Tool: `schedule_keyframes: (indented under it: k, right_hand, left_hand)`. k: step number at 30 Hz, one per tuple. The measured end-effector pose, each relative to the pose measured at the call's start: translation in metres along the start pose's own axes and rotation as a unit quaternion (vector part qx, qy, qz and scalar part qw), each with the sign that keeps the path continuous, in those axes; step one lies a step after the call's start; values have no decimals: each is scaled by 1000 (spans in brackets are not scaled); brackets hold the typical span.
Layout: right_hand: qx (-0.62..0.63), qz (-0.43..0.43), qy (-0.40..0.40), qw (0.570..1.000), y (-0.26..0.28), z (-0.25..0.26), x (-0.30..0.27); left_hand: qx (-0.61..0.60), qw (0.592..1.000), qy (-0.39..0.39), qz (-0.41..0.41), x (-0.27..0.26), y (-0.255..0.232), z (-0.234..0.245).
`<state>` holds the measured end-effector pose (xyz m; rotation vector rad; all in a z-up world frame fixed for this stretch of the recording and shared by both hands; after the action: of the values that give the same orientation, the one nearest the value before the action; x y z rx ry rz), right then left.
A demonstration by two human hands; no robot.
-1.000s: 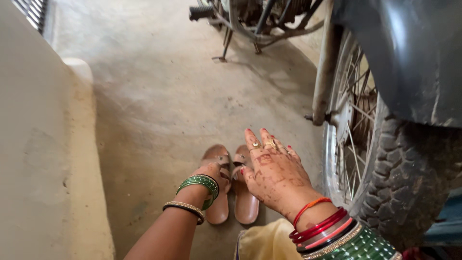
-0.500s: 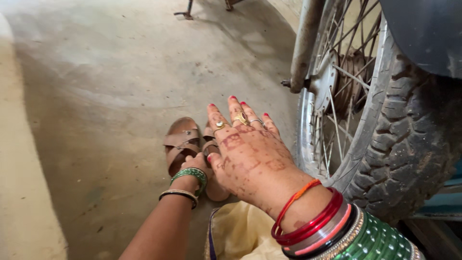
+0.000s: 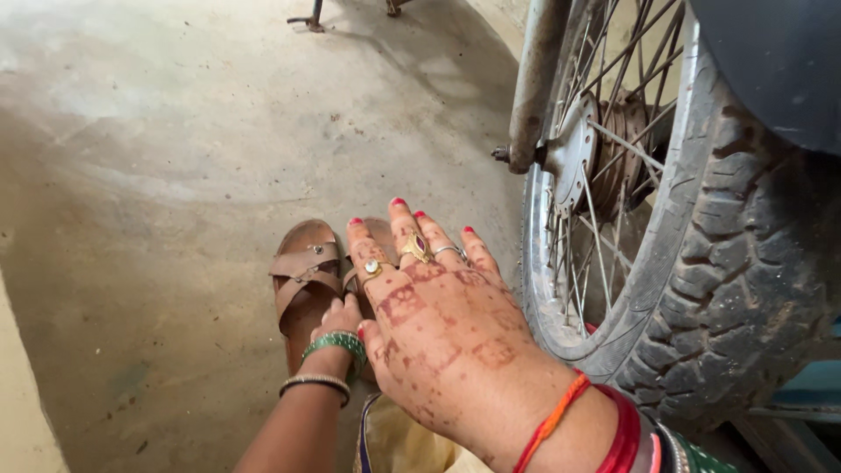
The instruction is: The person organizes a collection of footwear by picking up pairs of sandals, clogs, and sneakers from the floor and placing them into a blue metal cabinet. The person handles the shoes one pair at a time, arranging them on the top shelf and inside the cabinet compartments.
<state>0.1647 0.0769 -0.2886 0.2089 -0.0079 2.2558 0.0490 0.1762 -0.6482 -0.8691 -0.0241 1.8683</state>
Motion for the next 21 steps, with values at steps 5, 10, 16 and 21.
schedule_keyframes:
  k: [5,10,16,21]
  right_hand:
    - [-9,-5,-1,1000,-2,3,4]
    - [-21,-14,5,1000,-1,9,7]
    - [-19,-33,40,998,8,11,11]
    - [-17,-4,3,1000,19,11,19]
  left_hand:
    - [22,1000,-17,-2,-29,15,3]
    - [93,995,34,6,-75,52,12]
    - [193,974,118,-33,-79,102,17]
    - [76,993,-27,82,-66,104,58]
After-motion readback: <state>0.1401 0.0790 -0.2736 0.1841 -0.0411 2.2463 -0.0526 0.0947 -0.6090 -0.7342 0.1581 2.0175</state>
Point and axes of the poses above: each hand's wrist, its own x-axis towards the middle knuckle, its own z-axis out of the back of the hand, y = z × x, the point moved 4 cm from there along x, towards the middle knuckle, and after that the axes turned 4 degrees about z, right-handed, at the moved point
